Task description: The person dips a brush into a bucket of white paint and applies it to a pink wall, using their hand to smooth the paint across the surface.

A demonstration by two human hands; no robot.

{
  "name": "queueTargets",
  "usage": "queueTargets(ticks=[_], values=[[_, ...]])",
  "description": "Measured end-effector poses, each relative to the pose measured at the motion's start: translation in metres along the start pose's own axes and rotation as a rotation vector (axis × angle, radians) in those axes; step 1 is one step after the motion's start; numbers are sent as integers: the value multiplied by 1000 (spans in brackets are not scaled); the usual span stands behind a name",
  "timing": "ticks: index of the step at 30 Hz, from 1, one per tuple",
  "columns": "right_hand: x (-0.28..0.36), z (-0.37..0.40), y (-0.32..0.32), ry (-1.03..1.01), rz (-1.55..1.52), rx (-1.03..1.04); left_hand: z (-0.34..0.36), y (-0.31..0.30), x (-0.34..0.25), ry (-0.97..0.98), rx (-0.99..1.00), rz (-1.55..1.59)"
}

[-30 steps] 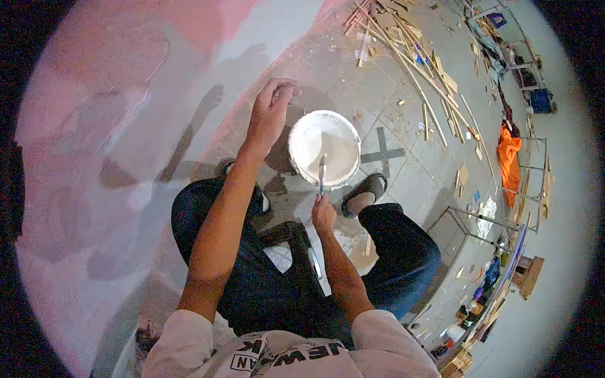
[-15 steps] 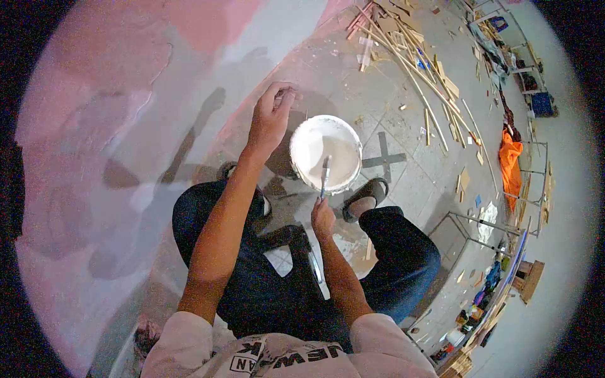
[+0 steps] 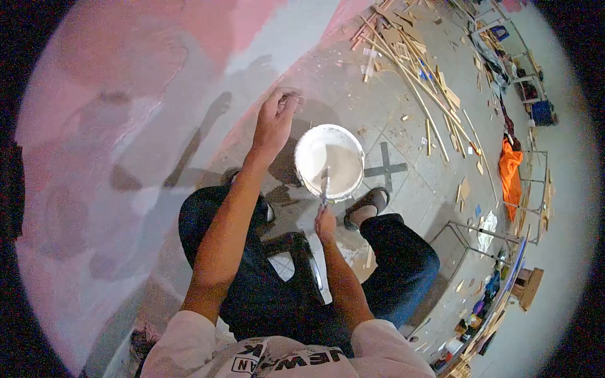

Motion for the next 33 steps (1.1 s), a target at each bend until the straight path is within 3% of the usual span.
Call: queueTargets(ticks=[3,6,7,11,14,18,20,24,29,33], values=[[3,-2,-10,-63,-199,-52,-7,-10,-4,6,-23,11],[10,6,-26,381,-660,-44,-15,-20,-9,-19,-52,75],[25,1,-46,239,-609,-161,-15,-23,-12,-36,-59,104],[72,-25,-86,17,-664,-331,-17,-30,-8,-111,-82,194],[134,-45,-136,-44,-830,-268,-19,-37,-9,-104,-110,206],[222,-62,-212,-215,-1038,-293,-27,-69,-40,42,-226,175],[256,-61,-244,-291,-932,-369,-30,-95,-57,145,-316,147],[303,-78,-246,-311,-1072,-346,-30,-149,-79,179,-496,170],[383,-73,-227,-336,-1198,-45,-29,-180,-84,164,-553,123],[417,-73,-221,-478,-1027,-56,-36,-182,-94,224,-572,98]])
Point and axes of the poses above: each hand's wrist, its own z-axis away from the middle knuckle, its own y-axis out of the palm, x = y × z, the point moved 10 cm from there along -z, towards the middle knuckle, and after that the axes turned 15 degrees about -x, right-handed, at the moved point
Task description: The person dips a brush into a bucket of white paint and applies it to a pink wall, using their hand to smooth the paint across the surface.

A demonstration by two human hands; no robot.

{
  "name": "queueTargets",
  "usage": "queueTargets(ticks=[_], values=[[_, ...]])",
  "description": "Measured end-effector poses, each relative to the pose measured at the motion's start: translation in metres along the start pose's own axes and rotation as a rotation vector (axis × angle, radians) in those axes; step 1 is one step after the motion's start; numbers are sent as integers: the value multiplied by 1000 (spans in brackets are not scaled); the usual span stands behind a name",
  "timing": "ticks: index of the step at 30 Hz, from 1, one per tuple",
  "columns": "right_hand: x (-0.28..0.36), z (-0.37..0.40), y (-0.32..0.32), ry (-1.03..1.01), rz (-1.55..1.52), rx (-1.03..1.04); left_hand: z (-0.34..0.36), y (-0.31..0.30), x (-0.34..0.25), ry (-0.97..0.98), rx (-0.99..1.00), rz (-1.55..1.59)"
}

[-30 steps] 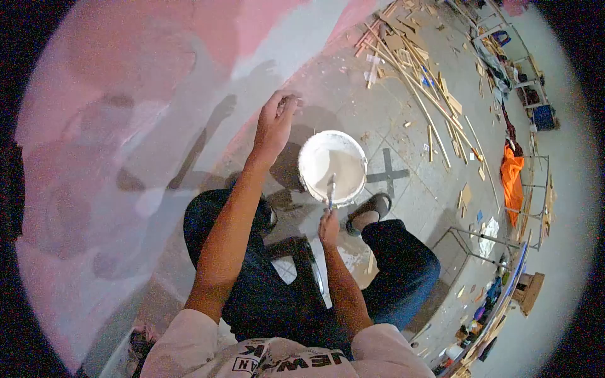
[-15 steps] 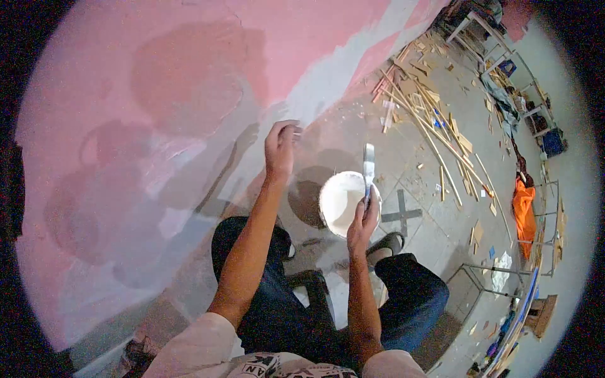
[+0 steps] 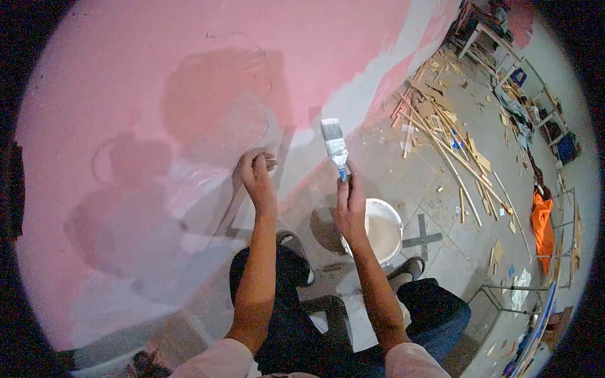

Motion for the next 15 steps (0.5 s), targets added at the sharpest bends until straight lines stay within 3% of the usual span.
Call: queueTargets(ticks=[3,6,9,15], values=[[11,-10,3,41,-60,-49,-7,2,-8,51,-28,25],[38,-26,16,-8,153,20,-4,4,-22,119,-34,-31],[68,-39,32,-311,97,-13,-1,9,-35,205,-2,-104],[99,-52,43,-417,136,-41,1,4,-43,270,11,-138]])
Point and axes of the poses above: each hand's wrist, its own z-axis away from the middle knuckle, its own y-axis out of the palm, x = y × z, the point moved 10 cm from there along -z, towards the middle knuckle, and after that the axes turned 15 degrees about -x, right-handed, at the moved point
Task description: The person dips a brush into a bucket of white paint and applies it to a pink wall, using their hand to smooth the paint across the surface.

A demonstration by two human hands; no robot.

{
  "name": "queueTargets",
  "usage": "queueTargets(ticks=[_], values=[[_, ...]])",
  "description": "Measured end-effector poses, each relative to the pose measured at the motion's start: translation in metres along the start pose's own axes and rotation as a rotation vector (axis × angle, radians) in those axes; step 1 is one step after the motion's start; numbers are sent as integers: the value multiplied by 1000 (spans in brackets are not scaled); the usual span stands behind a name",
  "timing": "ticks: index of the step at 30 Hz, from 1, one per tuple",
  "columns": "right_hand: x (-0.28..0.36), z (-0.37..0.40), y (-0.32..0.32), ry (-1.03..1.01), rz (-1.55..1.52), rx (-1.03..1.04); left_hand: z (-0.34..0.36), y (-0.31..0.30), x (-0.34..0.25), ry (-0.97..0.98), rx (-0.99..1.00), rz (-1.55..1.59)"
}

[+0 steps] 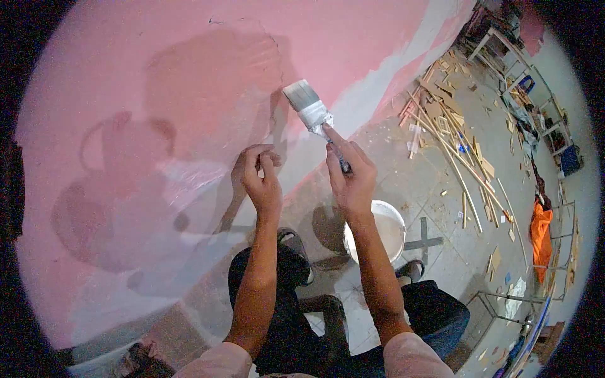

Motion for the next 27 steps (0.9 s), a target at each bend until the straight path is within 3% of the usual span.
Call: queueTargets(ticks=[13,15,20,24,27], values=[[23,-10,20,-68,81,59,-4,-4,-1,20,11,5],[4,1,32,-92,120,98,-6,-8,7,-8,-38,38],[-114,73,38,-32,416,318,-9,-8,0,-7,-71,58],[-111,76,41,1,433,389,-9,-15,1,6,-94,57],[-62,30,39,-10,224,211,-10,-13,5,-21,-114,45]])
Point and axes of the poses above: each hand's wrist, its own z-axis away from the middle knuckle, its own y-axis out of the palm, x = y × z, the point moved 10 cm from there along -z, towards the middle knuckle, and after that the axes turned 15 degrees about -x, right-handed, at the moved point
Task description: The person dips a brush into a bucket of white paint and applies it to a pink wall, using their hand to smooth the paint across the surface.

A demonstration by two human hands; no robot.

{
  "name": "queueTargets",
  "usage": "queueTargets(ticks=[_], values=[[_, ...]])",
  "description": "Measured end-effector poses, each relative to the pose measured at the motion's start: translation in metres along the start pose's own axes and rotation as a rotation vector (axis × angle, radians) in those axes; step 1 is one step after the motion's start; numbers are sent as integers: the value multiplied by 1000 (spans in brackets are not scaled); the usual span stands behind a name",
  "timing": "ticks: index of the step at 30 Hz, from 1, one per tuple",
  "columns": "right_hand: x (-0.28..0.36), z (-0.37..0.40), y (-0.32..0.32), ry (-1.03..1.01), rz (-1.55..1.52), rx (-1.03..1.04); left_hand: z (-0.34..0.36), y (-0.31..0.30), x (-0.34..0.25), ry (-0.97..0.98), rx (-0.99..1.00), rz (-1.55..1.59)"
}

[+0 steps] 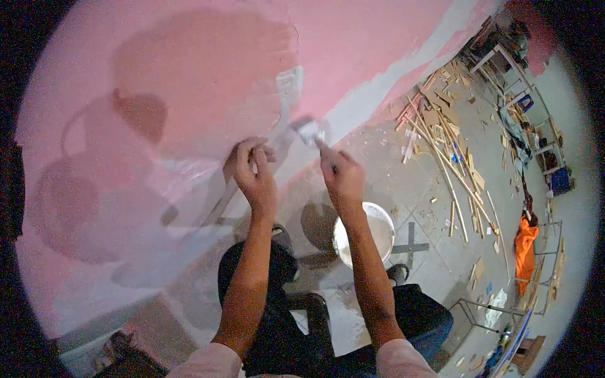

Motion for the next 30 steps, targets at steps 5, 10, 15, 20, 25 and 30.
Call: queueTargets(ticks=[5,10,15,20,25,30], values=[[75,-36,-69,-120,-107,-279,4,4,0,-87,-8,71],[38,-17,-26,-117,-89,-169,4,4,1,-74,-26,93],[-88,67,64,89,124,112,4,3,4,-84,-12,74],[-108,84,67,135,173,182,3,3,6,-82,-42,84],[-13,-7,-5,43,-203,-181,9,11,8,-129,-51,135],[19,-17,-33,25,-226,-261,6,3,15,-164,-100,150]])
Point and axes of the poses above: each hand's wrist, its own z-axis away from the middle knuckle, its own y-axis out of the palm, x = y × z, the point moved 10 cm from there along -z, towards the middle knuckle, and after that the axes turned 15 degrees about -x, right-handed, at the moved point
